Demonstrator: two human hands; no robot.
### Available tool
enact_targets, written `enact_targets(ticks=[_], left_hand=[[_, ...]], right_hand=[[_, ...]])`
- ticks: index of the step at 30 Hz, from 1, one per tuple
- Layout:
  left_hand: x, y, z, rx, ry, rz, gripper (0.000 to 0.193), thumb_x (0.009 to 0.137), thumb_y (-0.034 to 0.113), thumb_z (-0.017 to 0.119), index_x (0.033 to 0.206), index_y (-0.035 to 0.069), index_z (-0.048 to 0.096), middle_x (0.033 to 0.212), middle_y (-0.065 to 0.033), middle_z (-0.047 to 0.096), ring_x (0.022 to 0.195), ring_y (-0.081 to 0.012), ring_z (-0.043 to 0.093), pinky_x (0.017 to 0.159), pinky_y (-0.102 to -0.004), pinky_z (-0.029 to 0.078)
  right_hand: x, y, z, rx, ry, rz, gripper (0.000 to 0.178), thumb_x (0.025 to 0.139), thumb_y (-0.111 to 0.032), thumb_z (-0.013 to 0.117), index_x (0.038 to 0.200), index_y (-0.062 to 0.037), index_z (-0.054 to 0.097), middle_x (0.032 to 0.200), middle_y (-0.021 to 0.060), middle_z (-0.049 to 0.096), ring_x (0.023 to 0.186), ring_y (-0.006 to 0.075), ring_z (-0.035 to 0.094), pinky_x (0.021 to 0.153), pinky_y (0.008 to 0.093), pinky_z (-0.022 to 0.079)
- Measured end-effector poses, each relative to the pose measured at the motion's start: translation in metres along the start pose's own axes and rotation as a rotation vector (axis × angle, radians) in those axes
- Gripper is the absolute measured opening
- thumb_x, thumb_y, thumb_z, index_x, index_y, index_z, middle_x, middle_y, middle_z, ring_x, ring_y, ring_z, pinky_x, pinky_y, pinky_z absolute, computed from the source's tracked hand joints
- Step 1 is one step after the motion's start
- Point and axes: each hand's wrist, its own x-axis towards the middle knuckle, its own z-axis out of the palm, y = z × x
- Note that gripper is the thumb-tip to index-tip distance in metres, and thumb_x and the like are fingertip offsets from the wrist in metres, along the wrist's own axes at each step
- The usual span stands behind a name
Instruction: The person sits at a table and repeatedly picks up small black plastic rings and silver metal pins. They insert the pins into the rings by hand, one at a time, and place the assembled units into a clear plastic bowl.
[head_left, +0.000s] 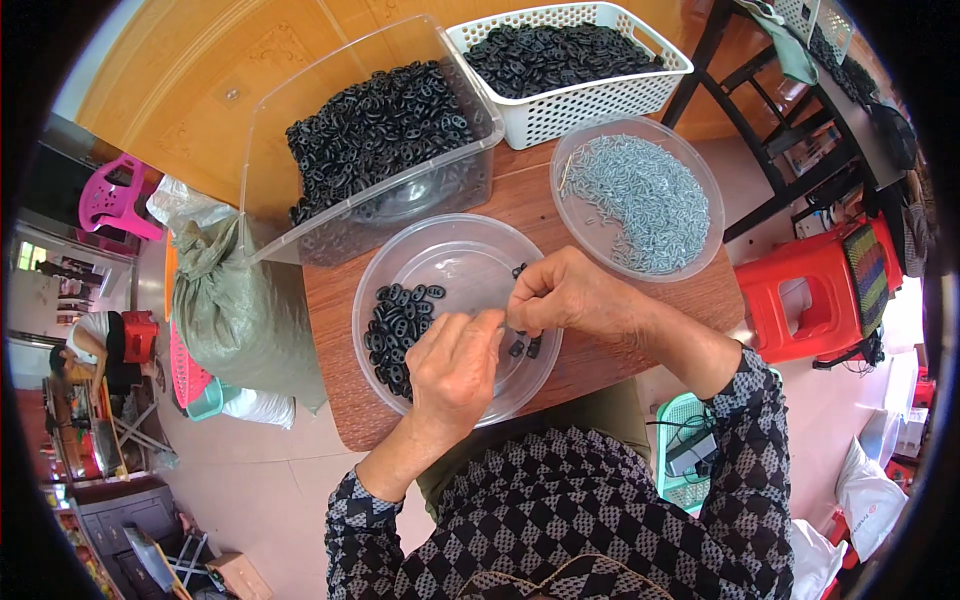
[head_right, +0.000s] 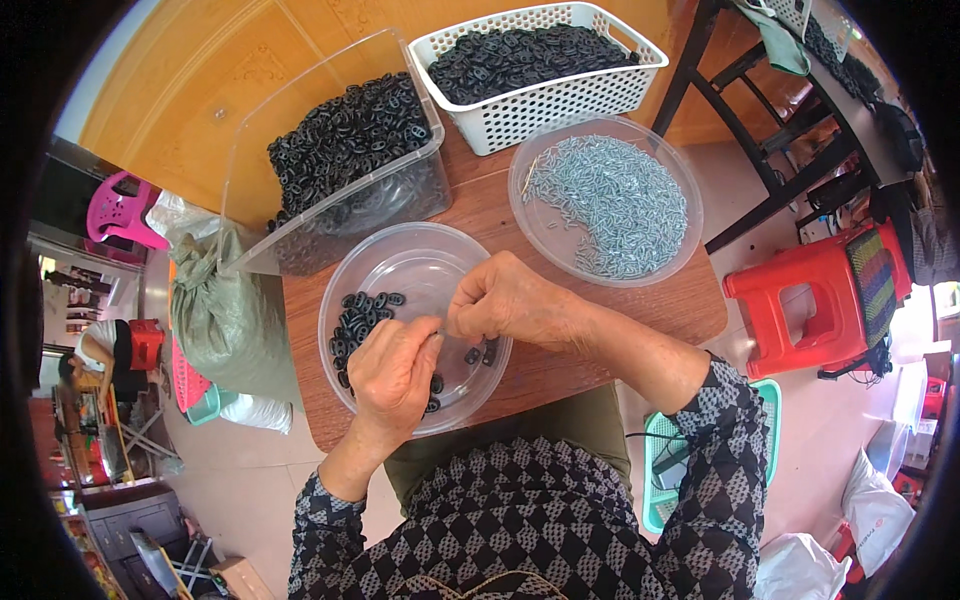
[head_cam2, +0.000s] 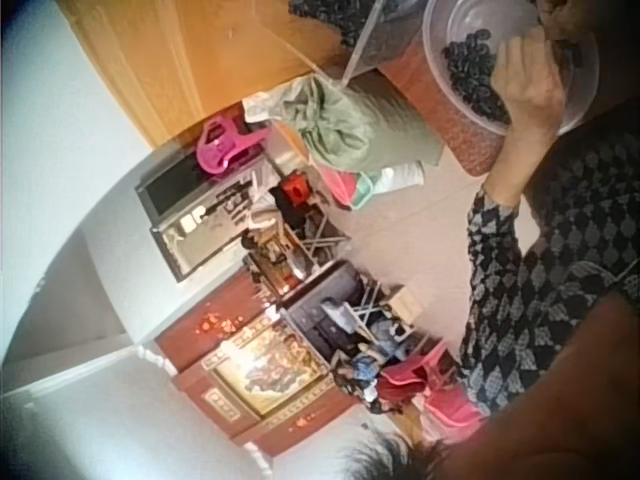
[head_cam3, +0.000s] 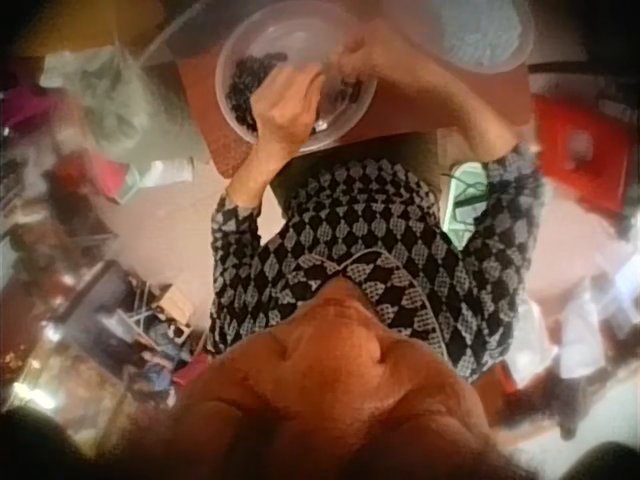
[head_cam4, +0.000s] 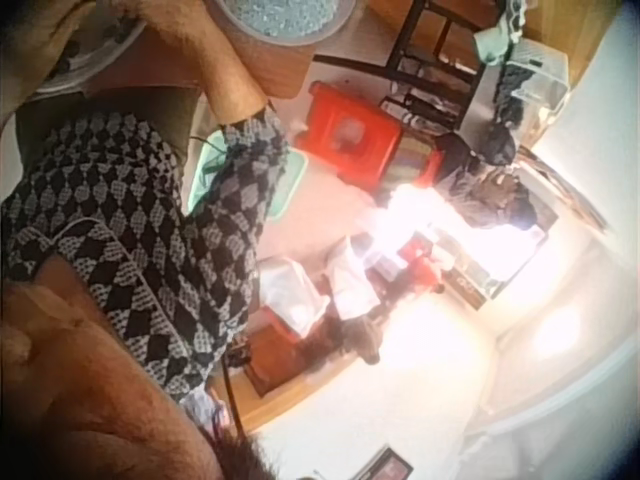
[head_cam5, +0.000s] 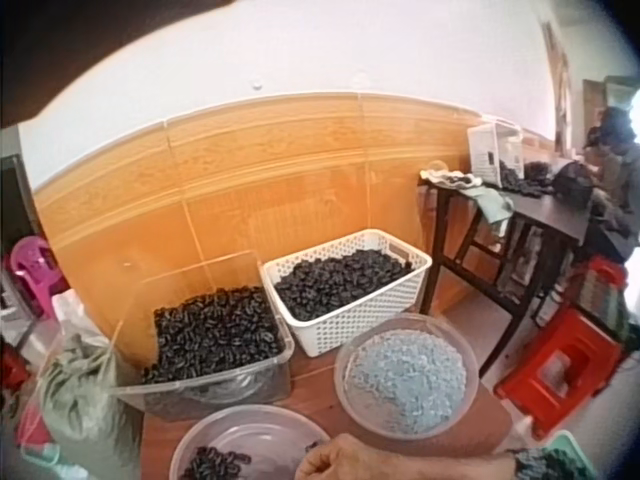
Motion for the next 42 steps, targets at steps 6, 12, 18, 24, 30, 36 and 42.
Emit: enact_targets(ticks=[6,12,18,24,30,36,42], left_hand=[[-0.004,-0.010,0.005,0.133,-0.027,0.137,0.024,0.062,-0.004,0.060,0.086,-0.004,0.059,0.064,-0.0069,0.045,0.055,-0.0195,0.049,0.049,-0.0297,0.042],[0.001,-0.016,0.001,0.109,-0.067,0.101,0.018,0.065,-0.008,0.065,0.081,-0.004,0.059,0.062,-0.0079,0.051,0.053,-0.0219,0.050,0.046,-0.0313,0.040],[0.001,-0.020,0.003,-0.082,-0.038,-0.134,0.010,0.070,-0.006,0.066,0.077,-0.001,0.060,0.060,-0.0081,0.053,0.052,-0.0201,0.053,0.047,-0.0291,0.041],[0.000,-0.022,0.005,-0.065,-0.041,-0.147,0.009,0.071,-0.005,0.066,0.077,-0.001,0.060,0.060,-0.0082,0.053,0.053,-0.0188,0.053,0.047,-0.0290,0.041],[0.001,-0.021,0.004,-0.054,-0.032,-0.134,0.012,0.067,-0.006,0.066,0.075,0.000,0.059,0.061,-0.0105,0.054,0.054,-0.0255,0.055,0.050,-0.0333,0.044],[-0.001,-0.025,0.005,-0.154,-0.106,-0.273,0.007,0.070,-0.003,0.063,0.075,-0.001,0.058,0.064,-0.0123,0.056,0.058,-0.0266,0.058,0.052,-0.0354,0.045],[0.004,-0.037,0.013,-0.124,-0.235,-0.377,0.005,0.074,0.000,0.062,0.077,-0.002,0.059,0.063,-0.0101,0.059,0.055,-0.0176,0.056,0.053,-0.0298,0.044]], right_hand=[[0.002,-0.006,0.003,0.008,-0.020,0.068,0.012,0.067,-0.009,0.063,0.064,0.0016,0.063,0.060,0.0044,0.057,0.054,0.0083,0.047,0.049,0.0225,0.036],[0.004,-0.006,0.005,0.012,-0.001,0.063,0.012,0.069,-0.009,0.063,0.067,0.0021,0.064,0.060,0.0044,0.058,0.055,0.0083,0.048,0.049,0.0228,0.037],[0.010,0.008,0.004,-0.068,-0.034,-0.008,0.014,0.076,-0.012,0.064,0.078,0.0014,0.066,0.068,0.0034,0.061,0.062,0.0076,0.053,0.055,0.0213,0.042],[0.012,0.012,0.008,-0.116,0.029,-0.079,0.013,0.077,-0.010,0.063,0.079,0.0036,0.065,0.069,0.0034,0.061,0.063,0.0078,0.054,0.058,0.0230,0.045],[0.015,0.020,0.012,-0.111,0.098,-0.166,0.012,0.075,-0.008,0.062,0.075,0.0038,0.064,0.065,0.0045,0.061,0.061,0.0076,0.053,0.054,0.0250,0.045],[0.015,0.025,0.020,-0.402,0.224,-0.372,0.009,0.073,-0.005,0.059,0.068,0.0029,0.060,0.063,0.0137,0.061,0.059,0.0219,0.059,0.054,0.0335,0.046],[0.023,0.041,0.017,-0.875,0.312,-0.690,0.006,0.068,-0.003,0.058,0.066,-0.0006,0.052,0.069,0.0151,0.056,0.071,0.0330,0.055,0.059,0.0421,0.045]])
